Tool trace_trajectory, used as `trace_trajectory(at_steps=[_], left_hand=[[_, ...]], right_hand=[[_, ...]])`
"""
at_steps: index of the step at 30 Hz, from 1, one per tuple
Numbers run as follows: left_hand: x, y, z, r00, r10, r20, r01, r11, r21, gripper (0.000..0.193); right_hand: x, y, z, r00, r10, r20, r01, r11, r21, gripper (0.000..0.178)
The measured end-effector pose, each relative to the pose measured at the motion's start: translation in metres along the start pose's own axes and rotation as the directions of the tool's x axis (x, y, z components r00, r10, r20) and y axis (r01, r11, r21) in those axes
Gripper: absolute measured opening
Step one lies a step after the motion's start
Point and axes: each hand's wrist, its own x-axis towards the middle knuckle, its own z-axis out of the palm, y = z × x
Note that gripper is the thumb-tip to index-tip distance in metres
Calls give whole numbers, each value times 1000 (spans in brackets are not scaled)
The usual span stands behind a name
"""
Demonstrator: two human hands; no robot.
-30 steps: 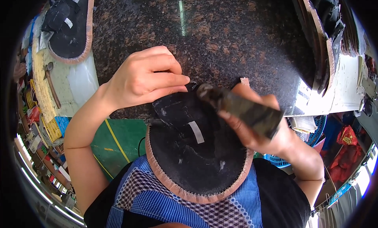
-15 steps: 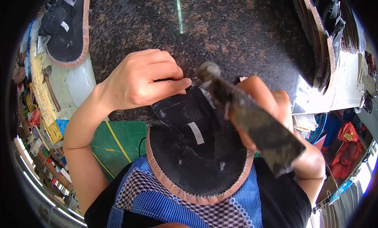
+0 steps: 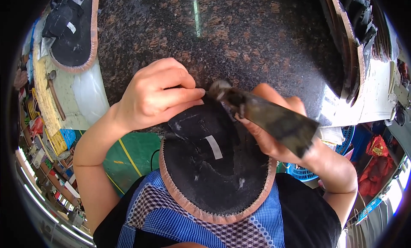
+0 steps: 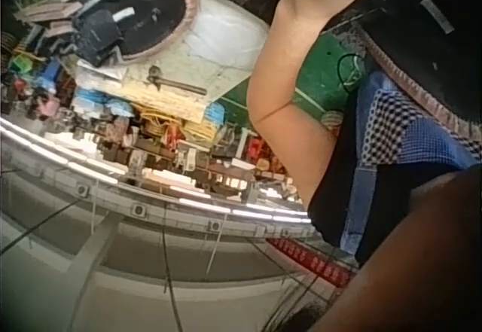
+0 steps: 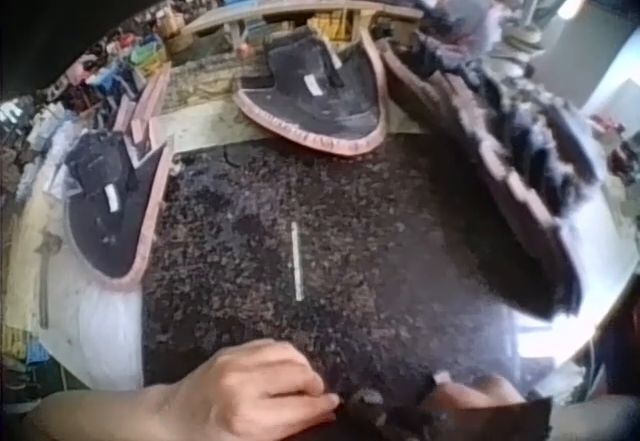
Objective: Hammering the edges of shoe upper components on a workbench to flatten seams during assembly.
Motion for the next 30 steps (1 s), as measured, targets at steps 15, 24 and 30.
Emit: trace_trajectory(at_steps=[15, 24, 30], left_hand=[[-10, 11, 2, 990, -119, -80, 122, 992, 23, 25], [-7, 20, 0, 964, -260, -56, 261, 965, 7, 17], [8, 14, -9, 960, -251, 126, 243, 967, 76, 10]], right_hand=[[8, 8, 1, 982, -143, 122, 152, 986, -69, 16], [14, -24, -20, 972, 130, 197, -129, 991, -18, 24], [-9, -4, -3, 977, -28, 211, 39, 998, -48, 17]])
